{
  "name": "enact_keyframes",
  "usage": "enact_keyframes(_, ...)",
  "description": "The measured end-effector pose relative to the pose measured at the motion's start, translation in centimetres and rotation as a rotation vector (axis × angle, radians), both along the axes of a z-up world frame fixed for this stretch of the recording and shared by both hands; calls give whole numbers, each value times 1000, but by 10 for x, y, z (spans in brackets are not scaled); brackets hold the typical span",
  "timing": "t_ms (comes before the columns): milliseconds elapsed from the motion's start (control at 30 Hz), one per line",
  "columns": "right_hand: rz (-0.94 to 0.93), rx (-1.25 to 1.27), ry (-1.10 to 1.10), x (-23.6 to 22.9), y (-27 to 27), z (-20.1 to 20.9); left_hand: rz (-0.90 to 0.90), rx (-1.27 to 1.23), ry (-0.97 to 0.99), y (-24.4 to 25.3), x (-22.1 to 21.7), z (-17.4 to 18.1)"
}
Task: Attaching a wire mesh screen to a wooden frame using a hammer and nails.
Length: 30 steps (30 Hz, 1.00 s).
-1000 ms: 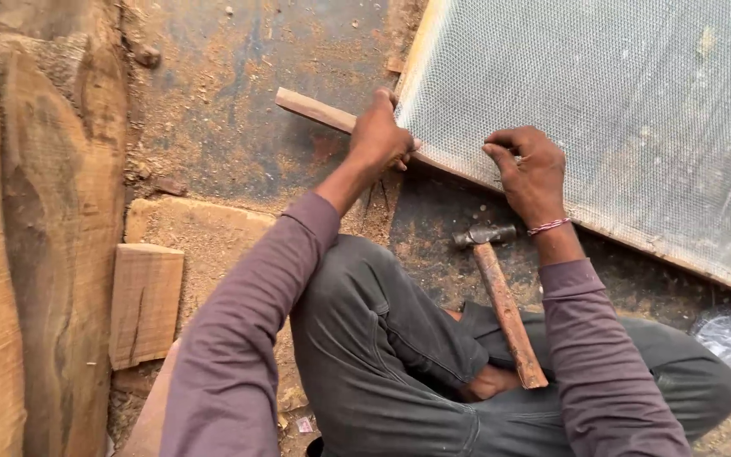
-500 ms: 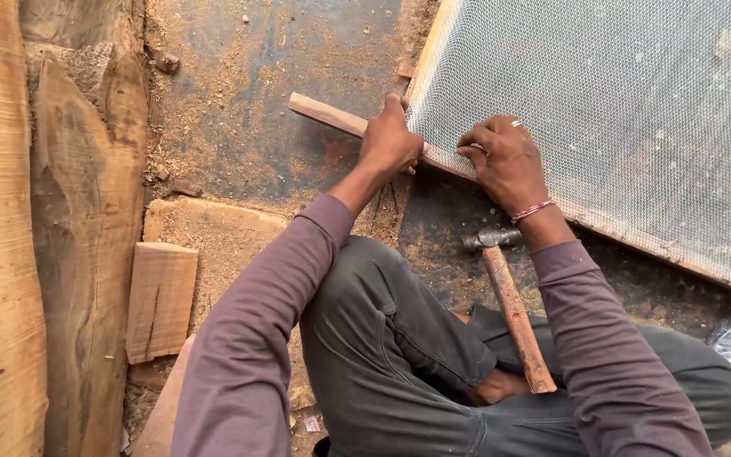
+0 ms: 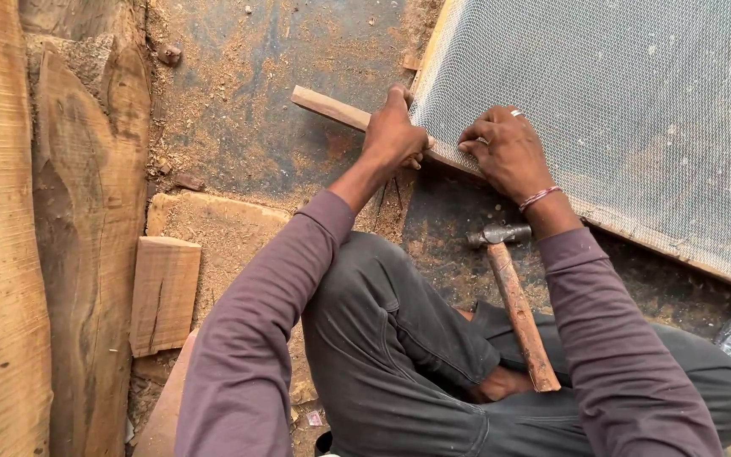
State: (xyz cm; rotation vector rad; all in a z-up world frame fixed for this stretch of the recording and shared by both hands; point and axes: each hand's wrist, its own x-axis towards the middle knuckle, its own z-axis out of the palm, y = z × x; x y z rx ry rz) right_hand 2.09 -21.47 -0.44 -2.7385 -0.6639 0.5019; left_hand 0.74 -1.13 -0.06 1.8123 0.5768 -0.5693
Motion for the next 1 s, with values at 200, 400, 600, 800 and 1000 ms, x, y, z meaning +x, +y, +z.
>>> enact_keyframes(200, 26, -85, 161, 17, 9, 3, 34, -47, 30, 0, 0, 4)
enact_keyframes(400, -1, -77, 47, 4, 15, 11, -192, 298, -250, 4, -5, -27)
enact_keyframes(600, -118, 117, -292, -31, 4, -18, -425, 711, -841, -15, -14, 27)
enact_keyframes(800, -267, 192, -360, -58, 8, -40, -531, 385, -674, -19, -9, -18)
enact_keyframes(1000, -244, 280, -332, -71, 11, -7, -530, 346, -451, -23, -9, -19)
